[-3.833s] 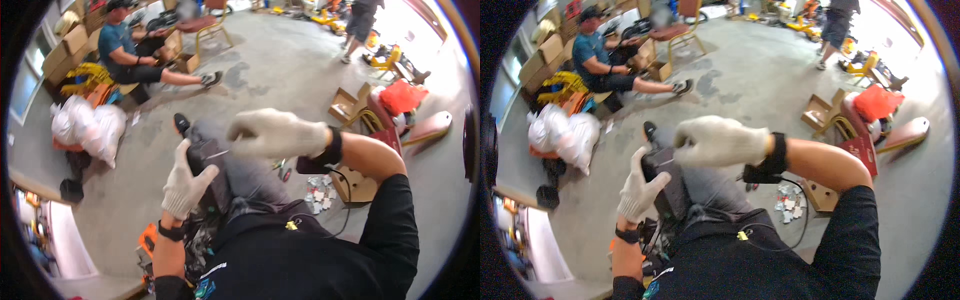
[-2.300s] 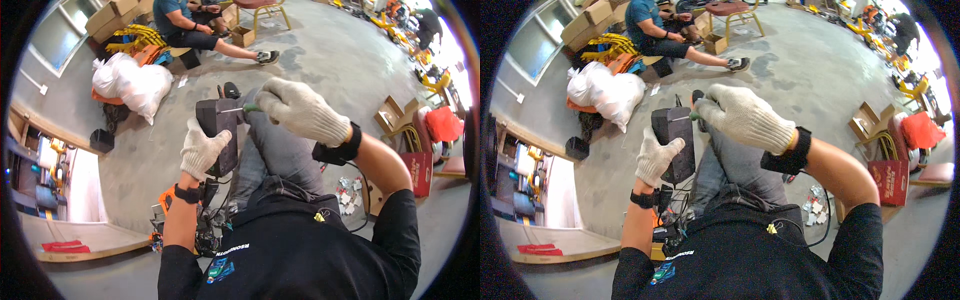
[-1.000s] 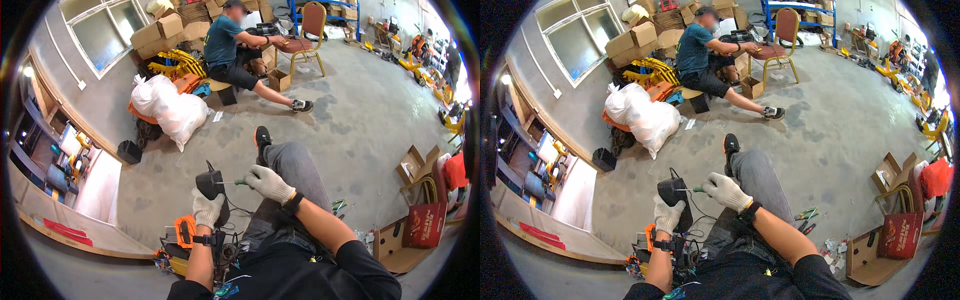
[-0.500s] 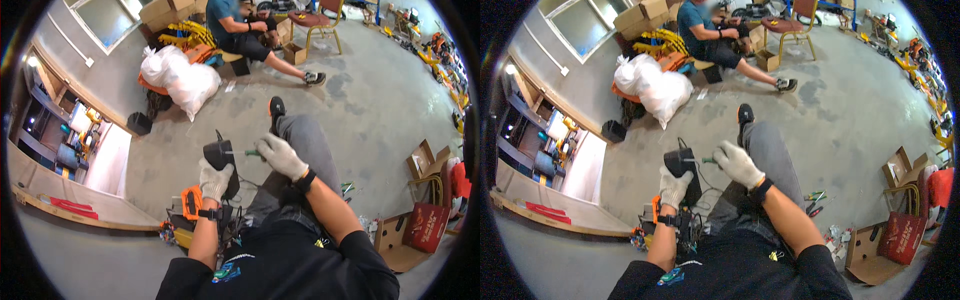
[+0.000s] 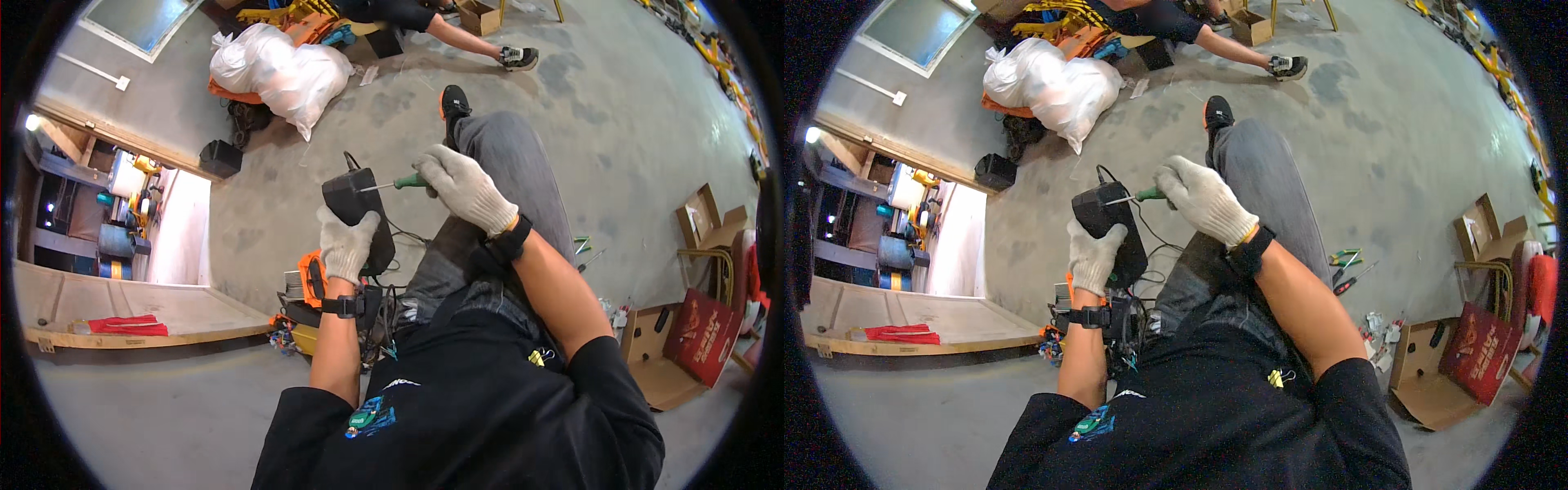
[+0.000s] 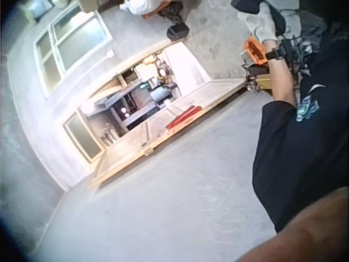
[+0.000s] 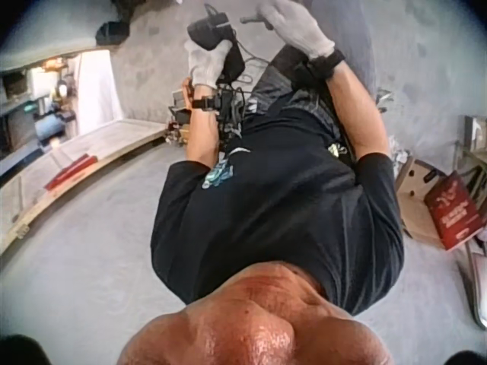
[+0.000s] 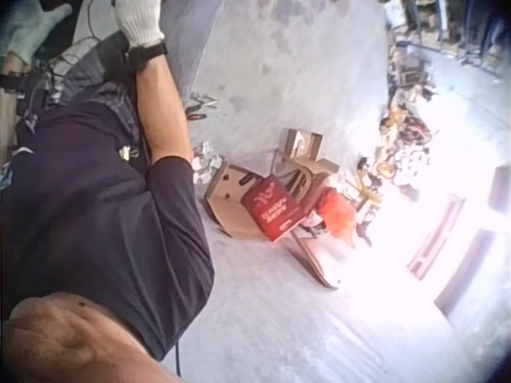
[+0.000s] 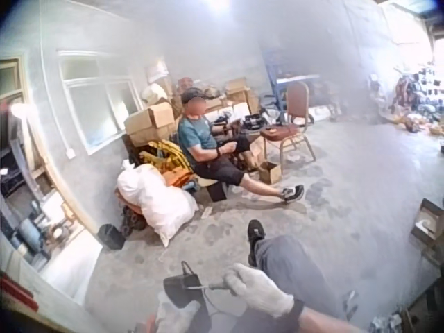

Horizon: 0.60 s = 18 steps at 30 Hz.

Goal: The recorder is using a screwdriver to open a power supply brick.

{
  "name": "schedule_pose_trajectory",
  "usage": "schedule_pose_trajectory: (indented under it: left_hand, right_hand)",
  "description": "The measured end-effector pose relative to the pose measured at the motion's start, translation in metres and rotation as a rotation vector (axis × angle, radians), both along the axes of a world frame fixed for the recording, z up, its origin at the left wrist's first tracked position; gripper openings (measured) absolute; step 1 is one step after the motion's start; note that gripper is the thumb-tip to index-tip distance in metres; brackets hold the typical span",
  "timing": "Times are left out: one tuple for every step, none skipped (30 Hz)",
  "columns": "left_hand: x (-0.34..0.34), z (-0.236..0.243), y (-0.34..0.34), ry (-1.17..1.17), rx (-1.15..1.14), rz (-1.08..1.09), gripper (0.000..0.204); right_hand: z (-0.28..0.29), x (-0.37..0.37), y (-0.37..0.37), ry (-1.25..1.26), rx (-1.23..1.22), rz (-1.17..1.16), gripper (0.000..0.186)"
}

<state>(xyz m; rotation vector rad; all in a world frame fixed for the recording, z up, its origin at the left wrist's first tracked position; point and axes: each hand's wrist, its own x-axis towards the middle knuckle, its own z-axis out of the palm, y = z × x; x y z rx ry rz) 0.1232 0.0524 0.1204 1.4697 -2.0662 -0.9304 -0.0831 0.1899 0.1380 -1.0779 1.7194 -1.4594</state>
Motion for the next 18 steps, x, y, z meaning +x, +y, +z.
schedule_pose_trajectory:
  left_hand:
    - [0.001,-0.002,0.000,0.003,-0.012,-0.007,0.068]
    - [0.001,-0.003,0.000,0.031,-0.014,-0.006,0.069]
    - [0.002,-0.004,-0.001,0.052,0.003,0.004,0.069]
    - [0.003,-0.005,-0.001,0.064,-0.017,0.000,0.069]
    - [0.003,-0.005,-0.001,0.050,-0.016,0.001,0.069]
    - [0.003,-0.005,-0.001,0.035,-0.010,0.003,0.069]
    - [0.003,-0.005,-0.001,0.036,-0.013,0.003,0.069]
    - [0.003,-0.004,-0.001,0.080,-0.014,-0.024,0.069]
    - [0.003,-0.004,0.000,0.107,0.014,-0.040,0.069]
    - [0.002,-0.004,0.001,0.120,-0.005,-0.047,0.069]
    - [0.003,-0.004,0.001,0.105,0.030,-0.032,0.069]
    - [0.003,-0.004,0.002,0.102,0.065,-0.020,0.068]
    - [0.003,-0.005,0.002,0.087,0.069,-0.014,0.068]
    - [0.003,-0.005,0.002,0.107,0.048,-0.031,0.068]
    - [0.003,-0.006,0.002,0.125,0.038,-0.038,0.067]
    - [0.004,-0.007,0.001,0.128,0.029,-0.039,0.067]
    - [0.004,-0.008,0.001,0.146,0.006,-0.044,0.067]
    - [0.004,-0.008,0.000,0.158,-0.001,-0.049,0.067]
  right_hand:
    - [-0.003,0.000,-0.002,-0.005,0.004,-0.001,0.027]
    - [-0.007,0.002,-0.004,0.041,-0.091,-0.016,0.027]
    - [-0.009,0.003,-0.005,0.072,-0.128,-0.033,0.028]
    - [-0.010,0.004,-0.005,0.091,-0.188,-0.025,0.028]
    - [-0.009,0.004,-0.005,0.112,-0.224,-0.023,0.027]
    - [-0.008,0.004,-0.004,0.128,-0.236,-0.047,0.027]
    - [-0.005,0.006,-0.003,0.134,-0.260,-0.020,0.027]
    - [-0.002,0.008,-0.002,0.058,-0.194,-0.049,0.027]
    - [0.002,0.008,0.000,-0.035,-0.103,-0.057,0.027]
    - [0.005,0.008,0.002,-0.021,-0.118,-0.076,0.027]
    - [0.008,0.006,0.003,-0.084,0.037,-0.057,0.028]
    - [0.010,0.004,0.004,-0.143,0.135,-0.038,0.030]
    - [0.009,0.006,0.002,-0.037,0.088,-0.061,0.035]
    - [0.009,0.005,0.001,-0.047,0.074,-0.033,0.035]
    - [0.008,0.005,0.001,-0.061,0.061,-0.031,0.032]
    - [0.006,0.005,0.000,-0.074,0.046,-0.028,0.030]
    - [0.004,0.005,-0.001,-0.075,0.050,-0.023,0.030]
    - [0.003,0.005,-0.002,-0.056,-0.050,-0.018,0.028]
